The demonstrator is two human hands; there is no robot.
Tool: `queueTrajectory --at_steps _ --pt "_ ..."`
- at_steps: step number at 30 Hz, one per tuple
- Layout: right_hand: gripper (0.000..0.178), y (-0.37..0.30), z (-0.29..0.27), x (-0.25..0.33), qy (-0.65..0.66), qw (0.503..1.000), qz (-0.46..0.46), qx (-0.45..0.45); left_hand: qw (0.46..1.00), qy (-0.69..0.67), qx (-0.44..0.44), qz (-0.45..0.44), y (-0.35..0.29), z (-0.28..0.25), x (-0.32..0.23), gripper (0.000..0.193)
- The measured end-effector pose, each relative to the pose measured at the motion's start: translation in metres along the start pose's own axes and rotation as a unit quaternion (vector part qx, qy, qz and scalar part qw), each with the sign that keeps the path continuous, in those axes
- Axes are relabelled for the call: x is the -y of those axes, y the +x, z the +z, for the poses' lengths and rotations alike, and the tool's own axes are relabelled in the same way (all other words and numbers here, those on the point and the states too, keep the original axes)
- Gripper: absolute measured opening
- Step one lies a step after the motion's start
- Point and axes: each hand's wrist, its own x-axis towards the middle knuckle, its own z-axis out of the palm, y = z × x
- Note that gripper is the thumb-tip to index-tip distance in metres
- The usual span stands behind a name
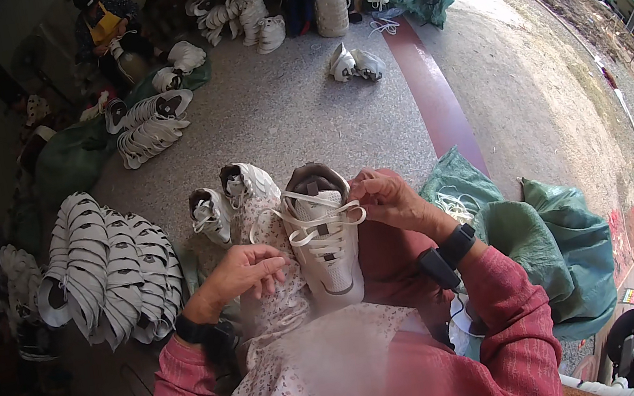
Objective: The person sits on the floor and threads a white shoelace through the eyelets of a white sneaker. They pull the laces tight and adjust the tongue of the shoe while working on a single shoe held in their lap.
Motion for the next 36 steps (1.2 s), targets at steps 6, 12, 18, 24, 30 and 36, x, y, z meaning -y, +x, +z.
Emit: queueTrajectory --at_steps 6,12,18,24,30,36 --pt "0.008 0.006 -0.013 -0.004 0.146 0.984 0.036 0.095 0.997 -0.083 0.008 0.006 0.003 -0.002 -0.003 0.039" --pt "0.006 0.012 -0.022 0.005 0.138 0.979 0.070 0.129 0.974 -0.224 0.007 0.011 0.010 -0.003 -0.003 0.053" --pt "0.018 0.013 -0.026 0.013 0.181 0.961 0.154 0.140 0.923 -0.382 -0.020 0.046 0.022 0.002 -0.002 0.038" --pt "0.023 0.016 -0.016 0.014 0.013 0.991 0.106 0.086 0.875 -0.476 -0.018 0.084 0.043 0.006 0.003 0.028" --pt "0.031 0.019 -0.016 0.033 -0.118 0.987 0.036 0.100 0.840 -0.520 -0.035 0.149 0.055 -0.005 0.007 0.027" --pt "0.026 0.019 -0.019 0.025 -0.242 0.964 0.106 0.028 0.807 -0.551 -0.084 0.194 0.039 -0.034 0.000 0.026"
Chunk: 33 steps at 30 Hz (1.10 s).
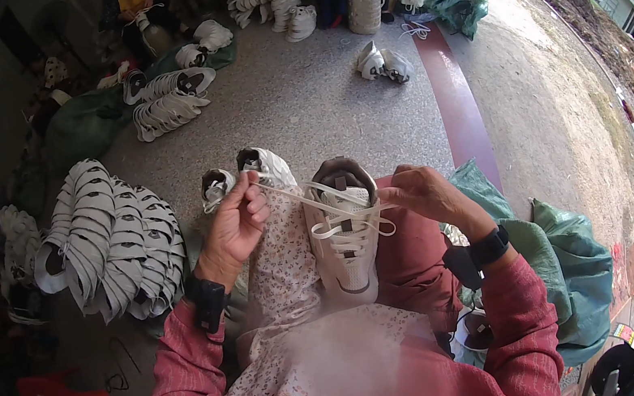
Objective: The person sits on the floor and threads a white shoelace through the eyelets of a white sneaker. They pull the laces tight and adjust the tongue of the shoe while working on a single shoe held in their lap.
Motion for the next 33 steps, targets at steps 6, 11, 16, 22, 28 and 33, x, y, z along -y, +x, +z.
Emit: queueTrajectory --at_steps 6,11,16,22,28,33 --pt "0.013 0.003 0.005 0.029 -0.001 0.991 -0.071 -0.111 0.986 0.035 -0.079 0.141 -0.026 -0.026 -0.049 0.019" --pt "0.011 0.016 0.014 0.044 -0.043 0.974 -0.212 -0.060 0.987 0.003 -0.043 0.155 -0.047 -0.026 -0.064 0.022" --pt "0.010 0.032 0.029 0.056 -0.106 0.956 -0.270 -0.030 0.957 0.263 0.097 0.078 -0.053 -0.018 -0.048 0.028" --pt "0.008 0.050 0.037 0.054 -0.095 0.956 -0.277 0.002 0.812 0.577 0.084 0.041 -0.027 0.009 0.008 0.024" --pt "0.010 0.060 0.041 0.054 -0.092 0.950 -0.296 0.024 0.715 0.690 0.075 0.083 -0.016 0.023 0.023 0.019" --pt "0.010 0.064 0.045 0.043 -0.100 0.929 -0.355 0.029 0.685 0.708 0.070 0.157 -0.019 0.027 0.028 0.019"
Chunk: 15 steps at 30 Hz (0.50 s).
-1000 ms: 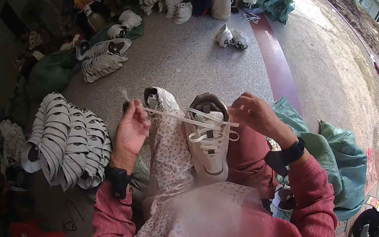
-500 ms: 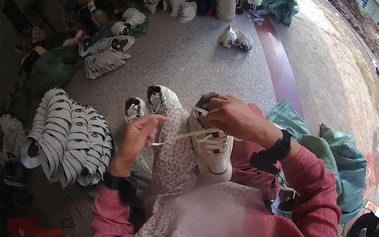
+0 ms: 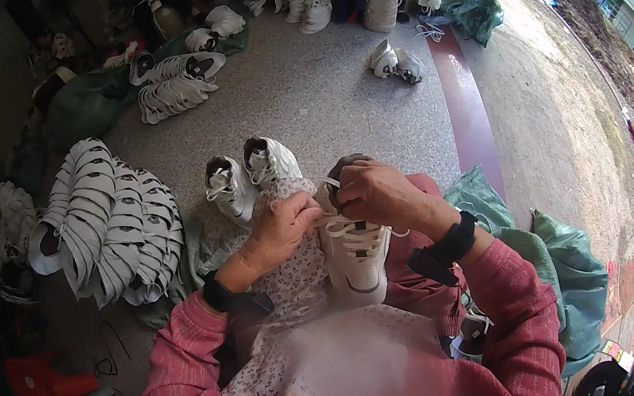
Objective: The person sits on the floor and threads a white shoelace through the eyelets of a white sneaker. They pull the laces tight and adjust the tongue of the shoe while working on a single shoe held in their lap.
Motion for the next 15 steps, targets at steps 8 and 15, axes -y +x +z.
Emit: queueTrajectory --at_steps 8,15 --pt "0.011 -0.001 0.001 0.000 -0.013 1.000 -0.010 -0.008 0.988 0.051 -0.100 0.102 0.000 0.012 -0.001 0.016" --pt "0.011 -0.003 0.005 -0.004 -0.011 1.000 -0.018 -0.022 0.980 0.126 -0.108 0.108 -0.003 0.018 -0.002 0.012"
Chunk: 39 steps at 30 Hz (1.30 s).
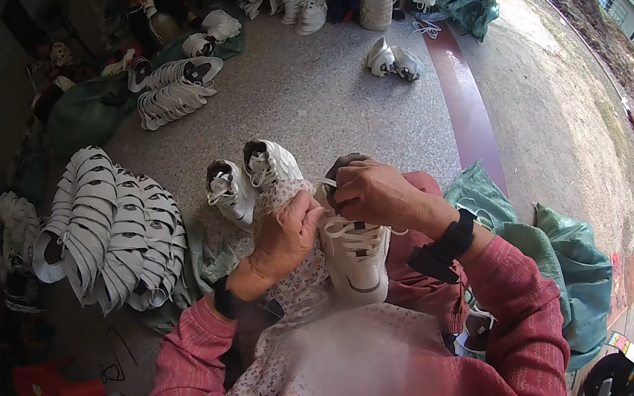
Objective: The person sits on the floor and threads a white shoelace through the eyelets of a white sneaker. They pull the laces tight and adjust the tongue of the shoe while working on a single shoe held in their lap.
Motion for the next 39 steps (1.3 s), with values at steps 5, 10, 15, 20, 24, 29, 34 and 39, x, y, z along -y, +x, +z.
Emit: queueTrajectory --at_steps 5,10,15,20,24,29,34,39 --pt "0.012 0.001 0.000 0.006 0.023 0.999 0.045 -0.013 0.999 0.037 0.000 0.017 -0.004 0.005 -0.004 0.012" --pt "0.011 0.002 0.003 0.014 0.024 0.996 0.082 -0.029 0.990 0.106 -0.030 0.087 -0.010 0.018 0.001 0.011" --pt "0.011 0.001 0.005 0.015 0.023 0.995 0.087 -0.036 1.000 0.013 0.004 -0.021 -0.003 0.016 -0.005 0.013" --pt "0.010 -0.002 0.003 0.007 0.034 0.996 0.083 -0.006 0.987 -0.096 0.105 -0.074 0.012 -0.012 0.013 0.017" --pt "0.011 -0.004 0.005 0.004 0.042 0.996 0.073 -0.007 0.971 -0.169 0.141 -0.093 0.010 -0.018 0.018 0.017" --pt "0.010 -0.007 0.010 0.002 0.022 0.997 0.074 -0.016 0.980 -0.119 0.113 -0.112 0.014 -0.001 0.008 0.017" --pt "0.007 -0.008 0.005 0.006 0.026 0.995 0.090 -0.028 0.988 -0.101 0.076 -0.089 0.021 0.002 0.008 0.013" --pt "0.005 -0.005 -0.042 0.003 0.012 0.997 0.074 -0.005 0.964 0.142 0.007 0.226 -0.003 -0.021 0.005 0.023"
